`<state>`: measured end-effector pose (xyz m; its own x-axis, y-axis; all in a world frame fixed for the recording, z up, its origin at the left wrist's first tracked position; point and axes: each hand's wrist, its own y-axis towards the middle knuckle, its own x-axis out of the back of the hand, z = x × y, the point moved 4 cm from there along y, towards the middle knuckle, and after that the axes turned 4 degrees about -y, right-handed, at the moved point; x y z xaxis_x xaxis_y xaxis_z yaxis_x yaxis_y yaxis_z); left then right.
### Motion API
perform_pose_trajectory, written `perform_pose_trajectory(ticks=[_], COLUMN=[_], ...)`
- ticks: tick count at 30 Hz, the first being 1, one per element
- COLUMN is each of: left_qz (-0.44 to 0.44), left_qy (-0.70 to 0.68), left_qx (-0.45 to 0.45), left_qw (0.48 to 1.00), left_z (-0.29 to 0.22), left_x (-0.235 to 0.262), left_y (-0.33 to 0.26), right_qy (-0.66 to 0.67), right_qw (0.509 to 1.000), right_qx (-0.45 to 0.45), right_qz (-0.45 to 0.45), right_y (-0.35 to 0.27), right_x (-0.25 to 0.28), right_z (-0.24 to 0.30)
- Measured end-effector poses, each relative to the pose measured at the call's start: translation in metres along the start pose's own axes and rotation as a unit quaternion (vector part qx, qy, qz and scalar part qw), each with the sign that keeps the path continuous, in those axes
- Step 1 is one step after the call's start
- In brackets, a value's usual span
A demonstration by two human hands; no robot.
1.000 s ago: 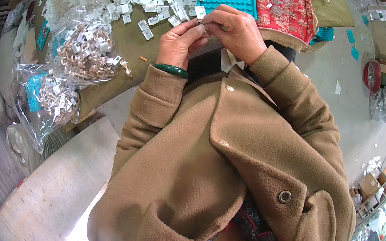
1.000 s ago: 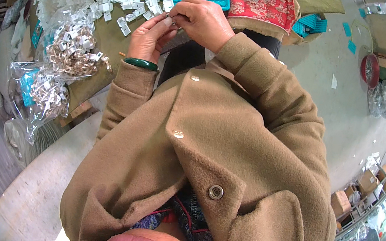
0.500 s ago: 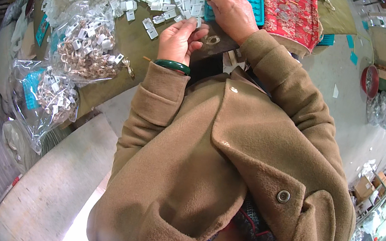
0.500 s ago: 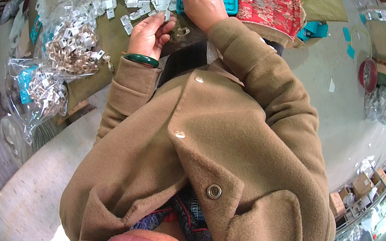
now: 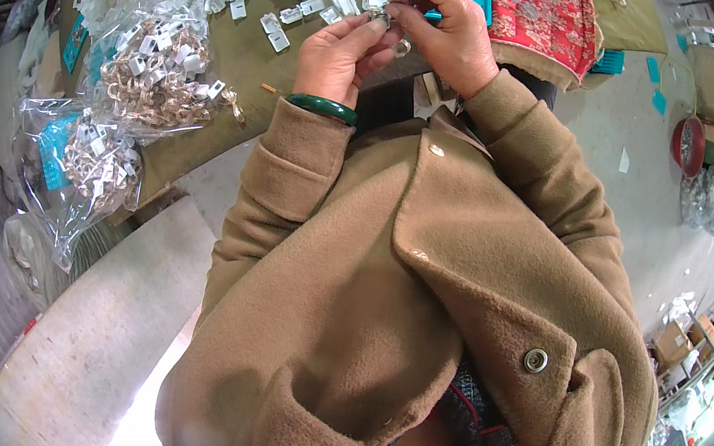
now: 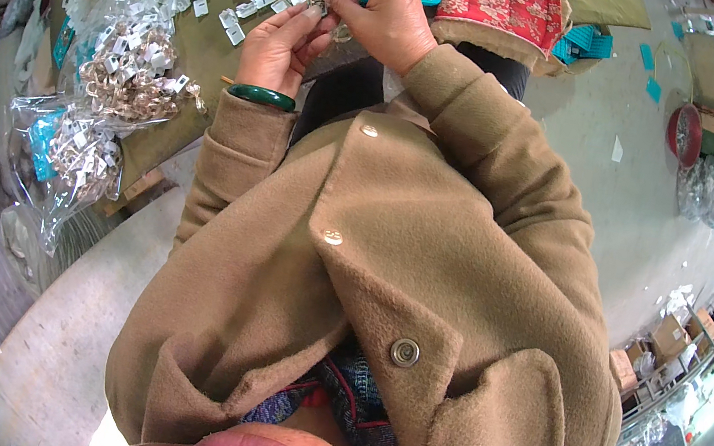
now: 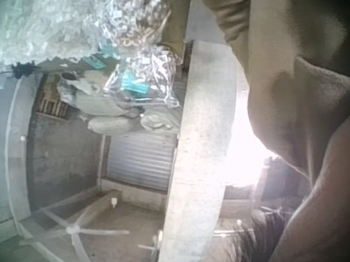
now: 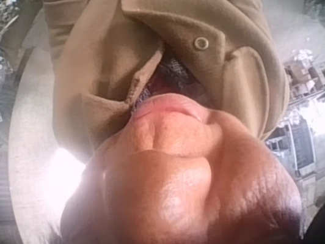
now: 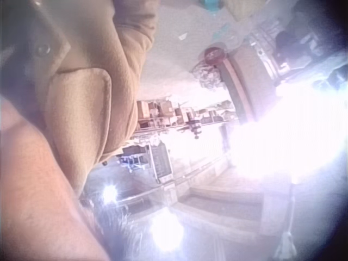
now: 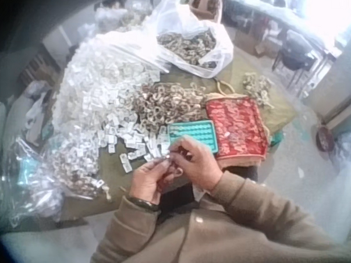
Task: The person repeatedly picks small white rectangular components and metallic rings from a table, joins them by hand, and places the assembled units into a blue tray. They occasionally use a red light to illuminate the components during assembly.
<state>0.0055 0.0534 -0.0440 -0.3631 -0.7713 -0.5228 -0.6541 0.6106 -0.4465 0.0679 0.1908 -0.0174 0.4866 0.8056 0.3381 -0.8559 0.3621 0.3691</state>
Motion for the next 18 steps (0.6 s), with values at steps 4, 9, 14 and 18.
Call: perform_pose_trajectory(ticks=[4, 9, 14, 18], left_qz=[-0.011, -0.017, -0.045, 0.004], left_qy=[0.017, 0.013, 0.057, 0.085], left_qx=[-0.013, -0.052, -0.105, -0.138], left_qw=[1.0, 0.998, 0.992, 0.987], left_z=[0.001, 0.002, 0.006, 0.001], left_x=[-0.003, -0.008, -0.009, -0.012], left_y=[-0.009, -0.013, -0.016, -0.018], right_qy=[-0.166, -0.208, -0.139, 0.131], right_qw=[0.973, 0.953, 0.981, 0.989], right_qx=[0.158, 0.218, 0.136, -0.055], right_qz=[-0.038, -0.022, 0.003, 0.049], right_y=[-0.003, -0.009, -0.009, -0.005], right_x=[0.005, 0.005, 0.007, 0.009], right_z=[0.016, 0.026, 0.017, -0.001])
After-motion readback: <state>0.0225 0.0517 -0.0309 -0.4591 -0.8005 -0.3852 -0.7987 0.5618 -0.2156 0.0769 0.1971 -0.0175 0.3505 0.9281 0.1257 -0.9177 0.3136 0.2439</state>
